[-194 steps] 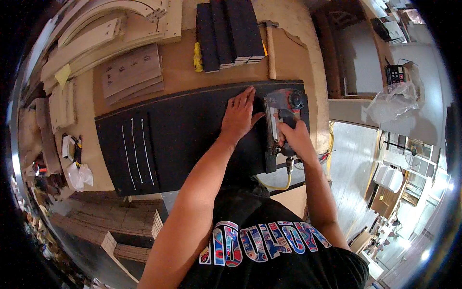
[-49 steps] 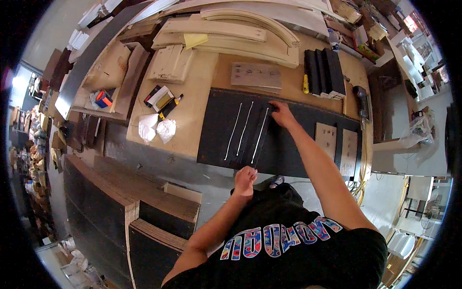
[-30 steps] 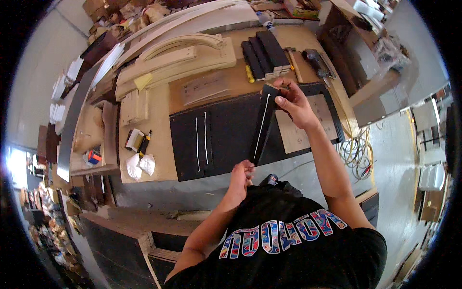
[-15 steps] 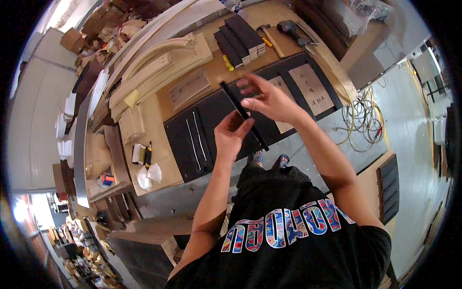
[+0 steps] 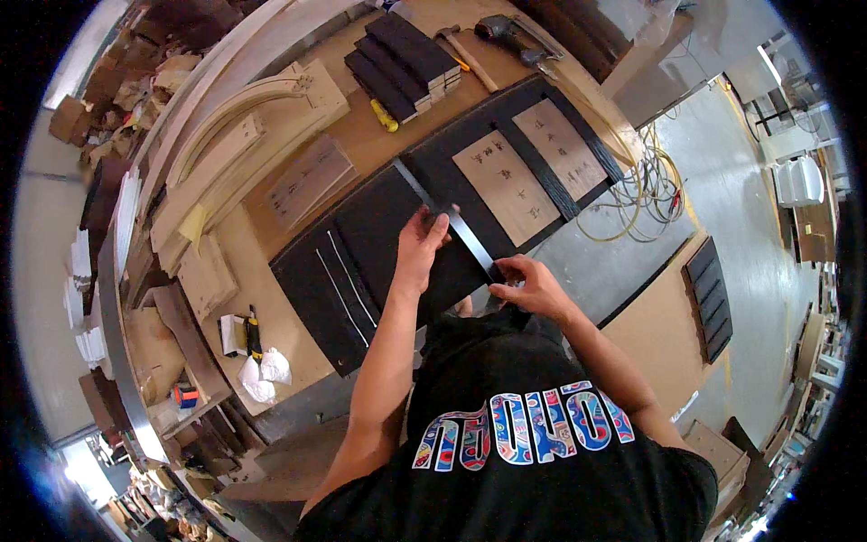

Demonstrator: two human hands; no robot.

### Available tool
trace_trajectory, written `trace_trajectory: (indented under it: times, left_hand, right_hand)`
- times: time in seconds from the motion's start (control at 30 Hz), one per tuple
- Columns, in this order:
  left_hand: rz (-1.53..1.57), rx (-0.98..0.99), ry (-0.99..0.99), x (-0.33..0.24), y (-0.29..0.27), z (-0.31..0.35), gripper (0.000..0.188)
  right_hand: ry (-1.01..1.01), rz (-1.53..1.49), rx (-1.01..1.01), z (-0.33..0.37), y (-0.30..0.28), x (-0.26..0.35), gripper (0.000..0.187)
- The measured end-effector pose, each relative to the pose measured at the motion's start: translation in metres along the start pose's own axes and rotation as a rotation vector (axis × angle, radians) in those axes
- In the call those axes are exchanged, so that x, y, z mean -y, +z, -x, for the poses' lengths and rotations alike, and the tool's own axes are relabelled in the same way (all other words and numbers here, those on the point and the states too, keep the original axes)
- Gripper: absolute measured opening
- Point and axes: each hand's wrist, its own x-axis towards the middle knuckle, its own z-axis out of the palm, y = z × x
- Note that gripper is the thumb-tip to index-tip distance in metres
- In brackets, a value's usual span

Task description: The person places wooden slats onto a dark panel and secures them by hand and with a pneumatic nail gun, then adds a small wooden block and continues nailing.

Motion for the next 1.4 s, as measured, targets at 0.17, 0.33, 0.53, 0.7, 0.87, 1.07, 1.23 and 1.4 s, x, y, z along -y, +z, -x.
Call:
trace_trajectory:
  times: [0.17, 0.33, 0.53, 0.7, 0.87, 1.07, 1.23, 1.4]
  left_hand:
    - [-0.786, -0.272, 0.45, -0.031, -0.009, -0.04, 0.071]
    - [-0.94, -0.226, 0.218, -0.052, -0.024, -0.071, 0.055]
    - [-0.887, -0.179, 0.237, -0.033, -0.034, -0.1, 0.045]
    - [-0.711, -0.145, 0.281, -0.019, -0.027, -0.107, 0.038]
    - [-0.621, -0.201, 0.154, -0.006, -0.028, -0.105, 0.038]
    - [-0.502, -0.207, 0.169, 0.006, -0.042, -0.107, 0.039]
    - [-0.608, -0.178, 0.157, -0.002, -0.047, -0.112, 0.04]
    - [-0.744, -0.143, 0.18, -0.01, -0.039, -0.114, 0.041]
  right_hand:
    - [-0.042, 0.155, -0.227, 0.004, 0.012, -0.016, 0.053]
    - [-0.089, 0.263, -0.363, 0.001, 0.018, -0.018, 0.054]
    - [-0.081, 0.374, -0.491, 0.004, 0.016, -0.008, 0.057]
    - [0.118, 0.368, -0.505, 0.013, 0.012, -0.01, 0.058]
    - [0.087, 0.19, -0.485, 0.014, 0.012, -0.021, 0.056]
    - [0.206, -0.606, -0.798, 0.005, 0.051, -0.04, 0.041]
    - [0.43, -0.965, -0.719, 0.001, 0.068, -0.035, 0.048]
    - [0.447, -1.062, -0.804, -0.002, 0.087, -0.046, 0.046]
